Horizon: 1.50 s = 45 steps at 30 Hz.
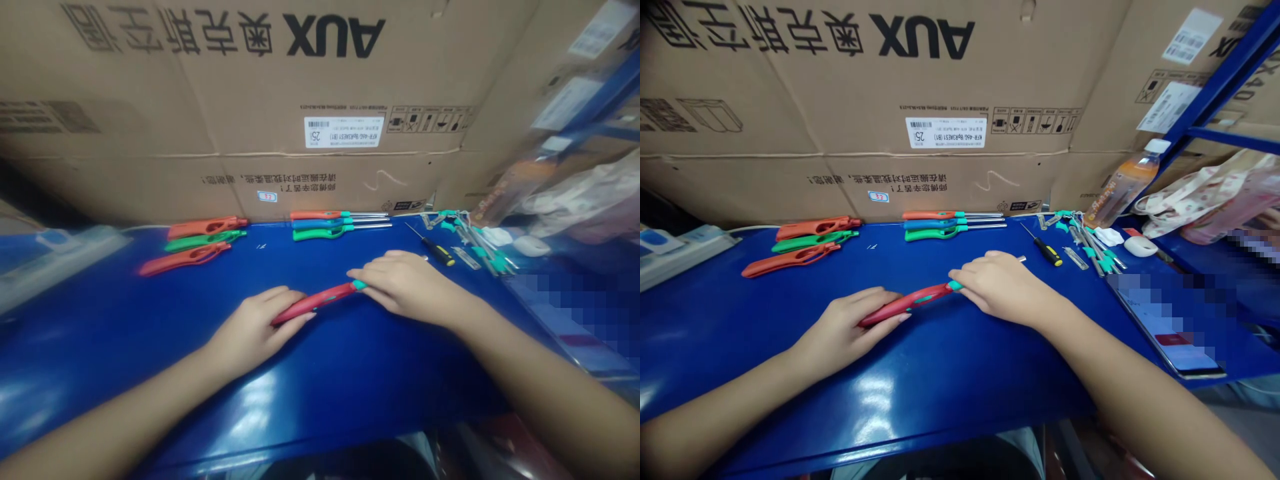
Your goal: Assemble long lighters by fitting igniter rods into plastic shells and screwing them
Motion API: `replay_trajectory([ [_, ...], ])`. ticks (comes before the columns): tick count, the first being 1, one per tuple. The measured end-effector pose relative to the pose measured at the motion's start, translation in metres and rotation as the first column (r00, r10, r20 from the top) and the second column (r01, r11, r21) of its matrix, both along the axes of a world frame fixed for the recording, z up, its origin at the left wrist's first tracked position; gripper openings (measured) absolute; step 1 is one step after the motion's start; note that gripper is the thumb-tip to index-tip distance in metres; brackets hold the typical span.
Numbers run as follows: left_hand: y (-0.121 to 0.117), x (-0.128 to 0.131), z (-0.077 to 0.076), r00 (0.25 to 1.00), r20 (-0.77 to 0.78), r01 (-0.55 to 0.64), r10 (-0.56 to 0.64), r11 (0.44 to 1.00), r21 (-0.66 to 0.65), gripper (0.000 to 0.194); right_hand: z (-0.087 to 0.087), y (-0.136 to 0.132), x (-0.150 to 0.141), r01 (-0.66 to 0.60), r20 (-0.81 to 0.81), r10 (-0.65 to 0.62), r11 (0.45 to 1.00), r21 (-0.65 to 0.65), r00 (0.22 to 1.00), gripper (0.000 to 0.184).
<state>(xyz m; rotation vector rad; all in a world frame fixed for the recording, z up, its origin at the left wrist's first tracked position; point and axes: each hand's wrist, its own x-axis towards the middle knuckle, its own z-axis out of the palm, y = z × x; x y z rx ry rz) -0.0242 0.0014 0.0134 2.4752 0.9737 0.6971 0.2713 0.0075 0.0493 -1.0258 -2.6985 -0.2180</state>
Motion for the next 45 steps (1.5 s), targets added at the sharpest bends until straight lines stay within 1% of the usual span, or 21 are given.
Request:
replay_trajectory([
  [1,0.0,0.0,0.0,1.0,0.001,0.005,-0.005,1.0,0.006,0.022,-0.001,-0.002,-0.002,0.004,0.001,-0.004,1.0,0.027,1.0,0.028],
  [3,0.001,0.0,-0.001,1.0,0.008,0.006,-0.006,1.0,0.009,0.022,-0.001,-0.003,-0.003,-0.003,-0.024,0.004,0.999,0.041,1.0,0.029],
  [5,0.001,-0.001,-0.001,1.0,0.029,0.005,-0.005,1.0,-0.002,0.022,0.001,-0.001,0.0,-0.033,-0.057,0.035,0.999,0.029,0.998,0.029],
  [7,0.001,-0.001,-0.001,0.998,0.065,0.008,-0.006,1.0,-0.024,0.021,0.002,0.002,0.003,-0.081,-0.068,0.083,0.996,0.043,0.994,0.026],
  [12,-0.001,-0.002,0.003,0.99,0.14,0.044,-0.031,0.995,-0.088,0.016,0.004,0.001,0.002,-0.165,-0.012,0.17,0.972,0.169,0.985,0.026],
  [15,-0.002,-0.001,0.005,0.987,0.158,0.063,-0.039,0.987,-0.149,0.019,0.002,-0.004,-0.001,-0.171,0.009,0.172,0.967,0.191,0.985,0.025],
  [18,-0.002,0.0,0.004,0.987,0.161,0.054,-0.014,0.968,-0.246,0.028,-0.001,-0.005,-0.004,-0.163,0.027,0.161,0.966,0.199,0.987,0.024],
  [19,-0.002,0.0,0.003,0.987,0.159,0.05,-0.009,0.966,-0.255,0.031,-0.002,-0.005,-0.004,-0.165,0.035,0.161,0.966,0.197,0.986,0.023],
  [21,-0.004,0.001,0.001,0.988,0.151,0.049,-0.017,0.976,-0.211,0.03,-0.004,-0.005,-0.004,-0.17,0.049,0.164,0.97,0.177,0.985,0.023],
  [24,-0.009,0.0,-0.001,0.991,0.116,0.069,-0.06,0.995,-0.078,0.02,-0.006,-0.006,-0.005,-0.172,0.053,0.167,0.976,0.13,0.985,0.022],
  [26,-0.011,-0.001,-0.002,0.993,0.088,0.086,-0.084,0.996,-0.02,0.017,-0.007,-0.006,-0.005,-0.175,0.05,0.17,0.978,0.111,0.984,0.022],
  [29,-0.011,-0.003,-0.004,0.994,0.062,0.087,-0.089,0.996,0.035,0.017,-0.01,-0.005,-0.007,-0.172,0.028,0.17,0.979,0.106,0.985,0.021],
  [32,-0.006,-0.002,-0.004,0.998,0.015,0.052,-0.053,0.997,0.061,0.018,-0.014,0.0,-0.007,-0.14,-0.023,0.143,0.987,0.083,0.989,0.022],
  [35,0.0,0.0,0.002,0.998,-0.066,0.004,-0.001,0.999,0.04,0.025,-0.016,0.007,-0.005,-0.083,-0.052,0.084,0.997,0.004,0.995,0.023],
  [39,0.005,0.004,0.009,0.989,-0.146,-0.008,0.005,1.0,-0.016,0.037,-0.014,0.012,0.001,0.026,-0.109,-0.041,0.99,-0.137,0.993,0.014],
  [41,0.007,0.007,0.008,0.982,-0.187,-0.009,0.01,1.0,0.01,0.04,-0.013,0.014,0.004,0.074,-0.115,-0.096,0.981,-0.181,0.989,0.012],
  [43,0.01,0.009,0.004,0.97,-0.243,-0.01,0.025,0.998,0.061,0.044,-0.014,0.017,0.007,0.115,-0.097,-0.137,0.972,-0.207,0.986,0.011],
  [45,0.018,0.01,0.0,0.958,-0.285,-0.005,0.042,0.992,0.129,0.043,-0.016,0.021,0.009,0.149,-0.067,-0.168,0.963,-0.226,0.983,0.012],
])
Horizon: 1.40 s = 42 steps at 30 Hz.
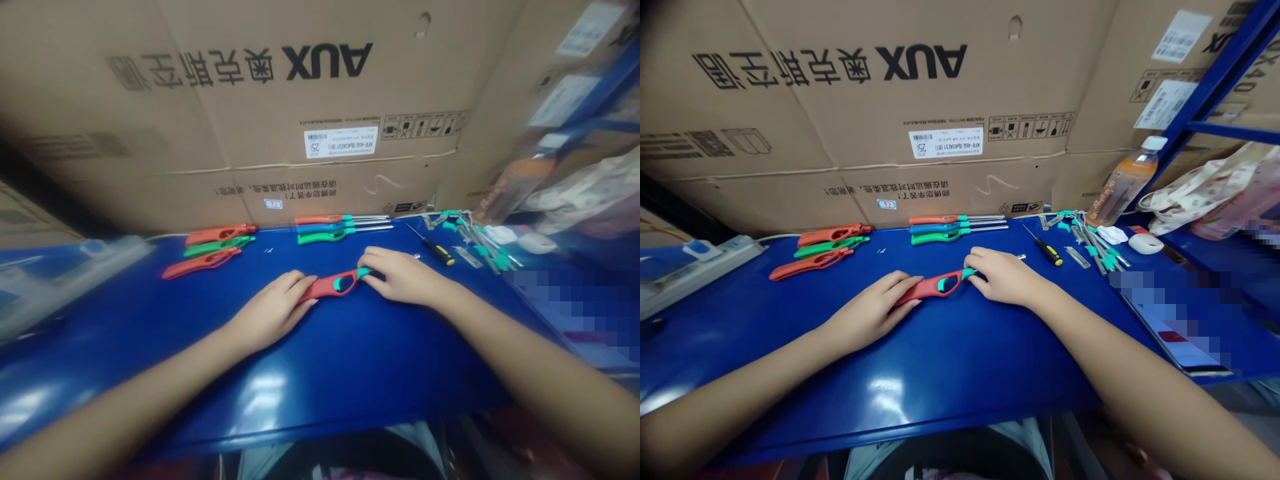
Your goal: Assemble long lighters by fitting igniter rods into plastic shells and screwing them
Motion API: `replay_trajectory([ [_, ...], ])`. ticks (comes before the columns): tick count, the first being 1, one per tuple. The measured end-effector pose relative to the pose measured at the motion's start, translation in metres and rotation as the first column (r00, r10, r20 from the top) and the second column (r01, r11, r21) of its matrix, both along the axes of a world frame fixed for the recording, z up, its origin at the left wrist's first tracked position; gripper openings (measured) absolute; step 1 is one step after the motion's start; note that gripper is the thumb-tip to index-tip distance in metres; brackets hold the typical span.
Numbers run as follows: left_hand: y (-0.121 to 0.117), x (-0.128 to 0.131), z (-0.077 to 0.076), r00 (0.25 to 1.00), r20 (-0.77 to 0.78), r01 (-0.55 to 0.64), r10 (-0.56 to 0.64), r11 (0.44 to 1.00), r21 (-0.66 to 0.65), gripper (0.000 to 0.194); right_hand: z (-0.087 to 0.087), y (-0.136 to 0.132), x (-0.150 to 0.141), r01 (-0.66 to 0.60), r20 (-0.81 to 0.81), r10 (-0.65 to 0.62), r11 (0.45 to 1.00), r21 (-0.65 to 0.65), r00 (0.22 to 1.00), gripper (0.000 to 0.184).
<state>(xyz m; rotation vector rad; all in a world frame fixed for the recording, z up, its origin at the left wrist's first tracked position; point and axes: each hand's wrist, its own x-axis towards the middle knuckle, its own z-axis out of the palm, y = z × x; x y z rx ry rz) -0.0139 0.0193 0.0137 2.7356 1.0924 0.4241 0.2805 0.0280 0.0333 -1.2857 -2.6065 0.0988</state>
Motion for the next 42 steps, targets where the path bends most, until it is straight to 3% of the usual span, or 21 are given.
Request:
replay_trajectory([
  [4,0.027,0.004,-0.003,1.0,0.004,0.017,-0.017,0.996,0.082,0.034,-0.003,0.004,0.002,0.06,0.038,-0.061,0.998,0.031,0.997,0.02],
  [10,0.074,0.016,-0.007,0.996,0.086,-0.028,0.018,0.993,0.113,0.026,-0.003,0.002,-0.001,0.272,0.006,-0.272,0.961,0.043,0.962,0.027],
  [16,0.097,0.03,-0.016,0.98,0.18,-0.109,0.079,0.981,0.159,0.025,-0.008,0.001,-0.005,0.241,0.067,-0.241,0.971,0.006,0.968,0.027],
  [35,0.109,0.036,-0.013,0.977,0.161,-0.163,0.138,0.975,0.15,0.021,-0.004,-0.004,-0.005,0.202,0.123,-0.197,0.979,-0.029,0.973,0.033],
  [42,0.09,0.032,-0.002,0.987,0.079,-0.155,0.142,0.965,0.211,0.03,-0.004,-0.004,-0.003,0.179,0.139,-0.174,0.983,-0.032,0.975,0.036],
])
